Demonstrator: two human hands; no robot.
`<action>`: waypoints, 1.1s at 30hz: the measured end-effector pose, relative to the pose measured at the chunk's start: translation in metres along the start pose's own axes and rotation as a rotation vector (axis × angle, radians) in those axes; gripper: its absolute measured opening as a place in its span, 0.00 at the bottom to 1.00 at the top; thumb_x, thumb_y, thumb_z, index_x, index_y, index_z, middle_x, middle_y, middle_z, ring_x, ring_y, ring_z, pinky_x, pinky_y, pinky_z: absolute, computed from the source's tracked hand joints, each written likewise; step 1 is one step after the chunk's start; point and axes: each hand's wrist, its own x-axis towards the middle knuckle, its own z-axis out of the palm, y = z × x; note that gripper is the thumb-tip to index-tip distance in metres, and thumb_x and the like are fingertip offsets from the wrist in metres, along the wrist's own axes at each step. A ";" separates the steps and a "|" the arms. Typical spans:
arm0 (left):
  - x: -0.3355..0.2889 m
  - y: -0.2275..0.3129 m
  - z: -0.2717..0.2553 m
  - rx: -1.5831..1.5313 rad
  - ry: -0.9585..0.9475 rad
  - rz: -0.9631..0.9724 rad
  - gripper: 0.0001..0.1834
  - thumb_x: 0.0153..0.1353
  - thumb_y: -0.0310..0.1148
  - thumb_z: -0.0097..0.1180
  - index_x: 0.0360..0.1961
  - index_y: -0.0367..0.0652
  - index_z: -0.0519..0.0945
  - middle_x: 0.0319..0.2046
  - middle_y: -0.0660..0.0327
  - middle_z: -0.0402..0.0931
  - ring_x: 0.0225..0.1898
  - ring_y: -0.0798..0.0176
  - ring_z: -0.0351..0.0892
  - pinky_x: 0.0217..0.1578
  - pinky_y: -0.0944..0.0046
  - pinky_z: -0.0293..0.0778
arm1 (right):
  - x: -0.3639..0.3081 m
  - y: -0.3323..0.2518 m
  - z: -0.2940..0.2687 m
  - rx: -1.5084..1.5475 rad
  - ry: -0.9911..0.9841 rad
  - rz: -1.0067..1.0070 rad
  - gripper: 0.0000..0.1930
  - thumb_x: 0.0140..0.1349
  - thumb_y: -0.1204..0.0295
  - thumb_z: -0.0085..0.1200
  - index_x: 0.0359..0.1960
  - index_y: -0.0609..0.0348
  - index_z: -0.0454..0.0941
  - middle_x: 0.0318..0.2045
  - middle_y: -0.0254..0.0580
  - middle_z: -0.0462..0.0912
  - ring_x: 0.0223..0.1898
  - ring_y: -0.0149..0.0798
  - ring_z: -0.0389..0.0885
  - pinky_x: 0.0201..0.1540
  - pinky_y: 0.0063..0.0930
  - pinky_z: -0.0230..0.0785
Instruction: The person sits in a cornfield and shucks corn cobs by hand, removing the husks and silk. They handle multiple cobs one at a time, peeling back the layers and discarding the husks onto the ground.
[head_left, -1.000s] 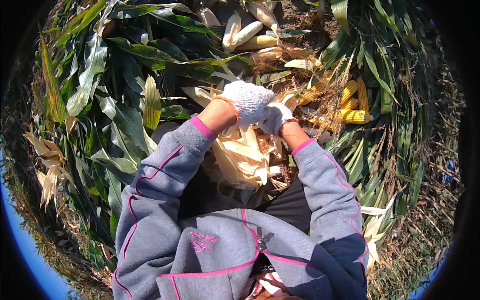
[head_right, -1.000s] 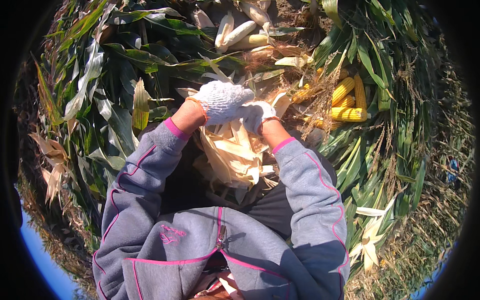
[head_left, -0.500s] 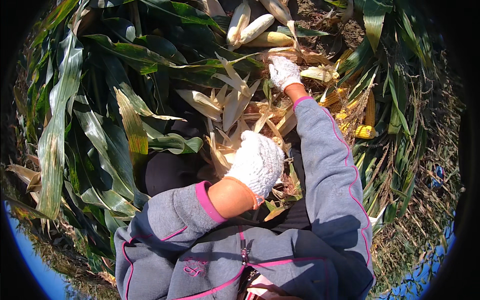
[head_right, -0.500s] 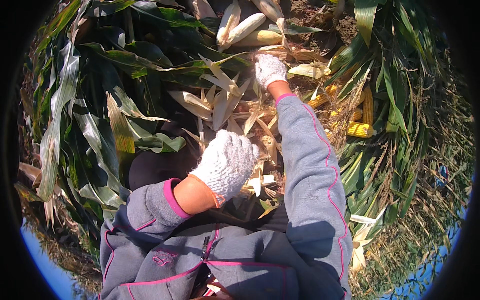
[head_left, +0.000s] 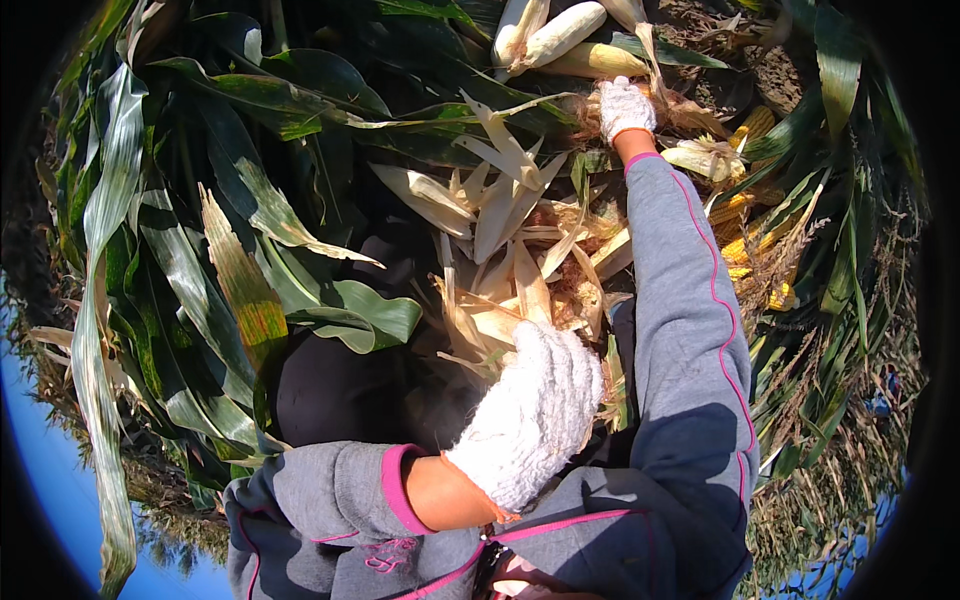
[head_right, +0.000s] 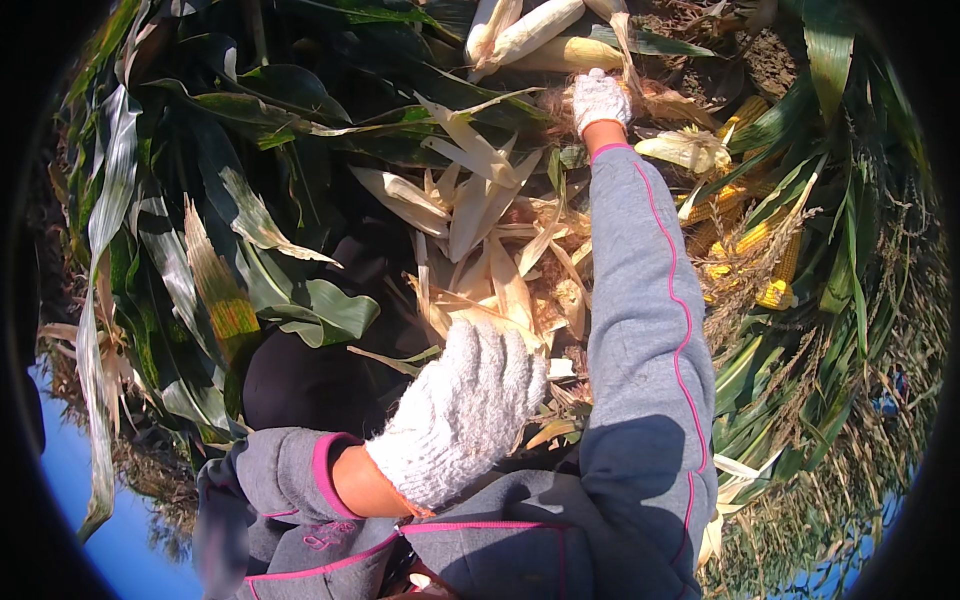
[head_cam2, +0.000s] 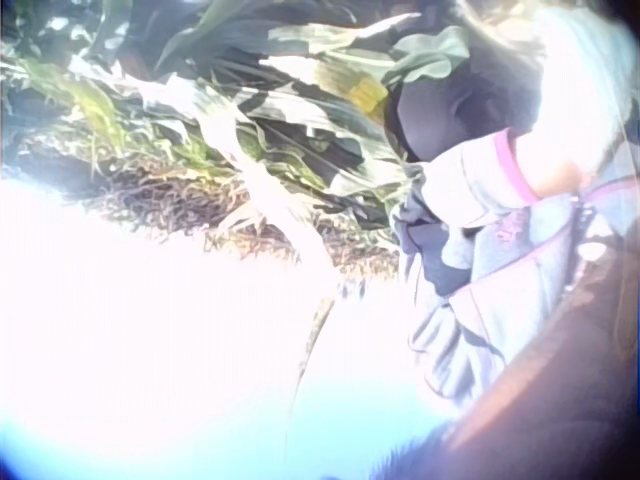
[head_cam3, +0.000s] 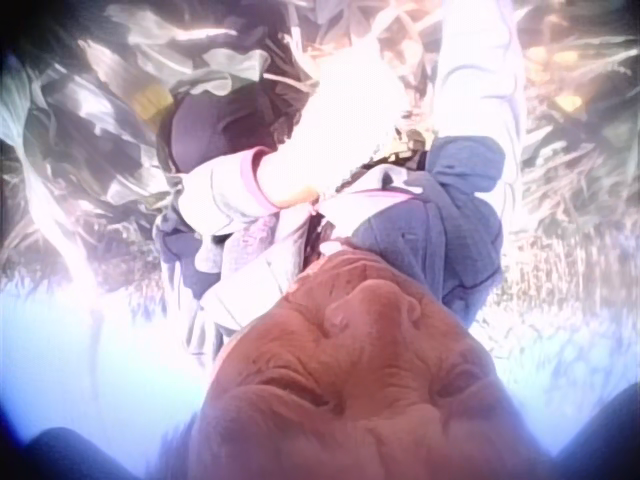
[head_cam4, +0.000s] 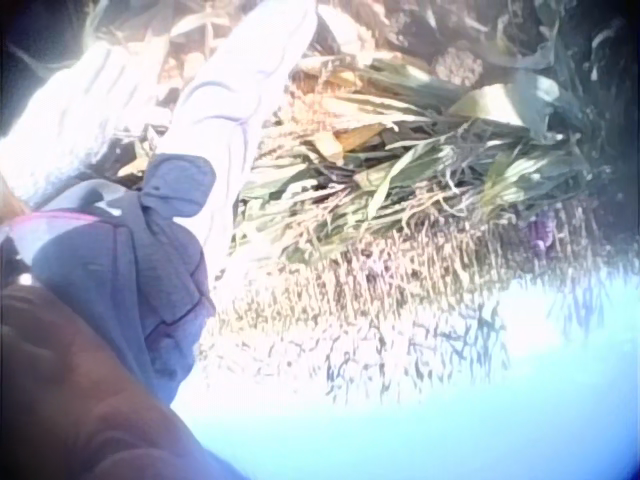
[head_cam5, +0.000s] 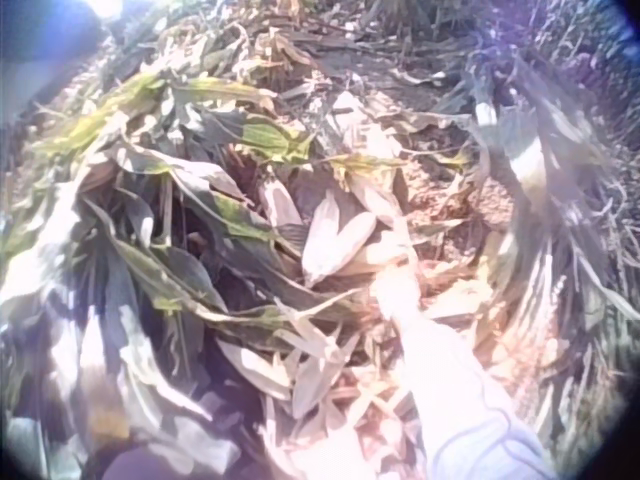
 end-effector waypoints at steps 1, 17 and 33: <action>0.000 0.000 0.000 0.001 -0.008 -0.008 0.23 0.52 0.33 0.51 0.48 0.30 0.74 0.40 0.46 0.75 0.43 0.46 0.76 0.49 0.52 0.71 | 0.005 0.001 -0.006 -0.087 -0.033 -0.053 0.14 0.66 0.69 0.42 0.49 0.50 0.77 0.50 0.46 0.75 0.52 0.47 0.76 0.52 0.42 0.71; -0.004 0.005 -0.004 -0.125 -0.158 -0.001 0.23 0.59 0.34 0.45 0.50 0.28 0.75 0.45 0.41 0.75 0.47 0.39 0.75 0.54 0.43 0.67 | -0.031 -0.018 0.001 -0.175 -0.132 -0.331 0.13 0.60 0.71 0.49 0.47 0.50 0.75 0.47 0.40 0.76 0.53 0.43 0.74 0.52 0.44 0.66; 0.013 0.007 0.042 -0.097 0.244 -0.047 0.18 0.54 0.34 0.53 0.43 0.33 0.76 0.23 0.55 0.77 0.25 0.56 0.79 0.27 0.56 0.65 | -0.247 -0.119 -0.126 0.475 -0.404 0.671 0.20 0.58 0.56 0.51 0.48 0.52 0.79 0.45 0.54 0.82 0.49 0.52 0.79 0.53 0.44 0.70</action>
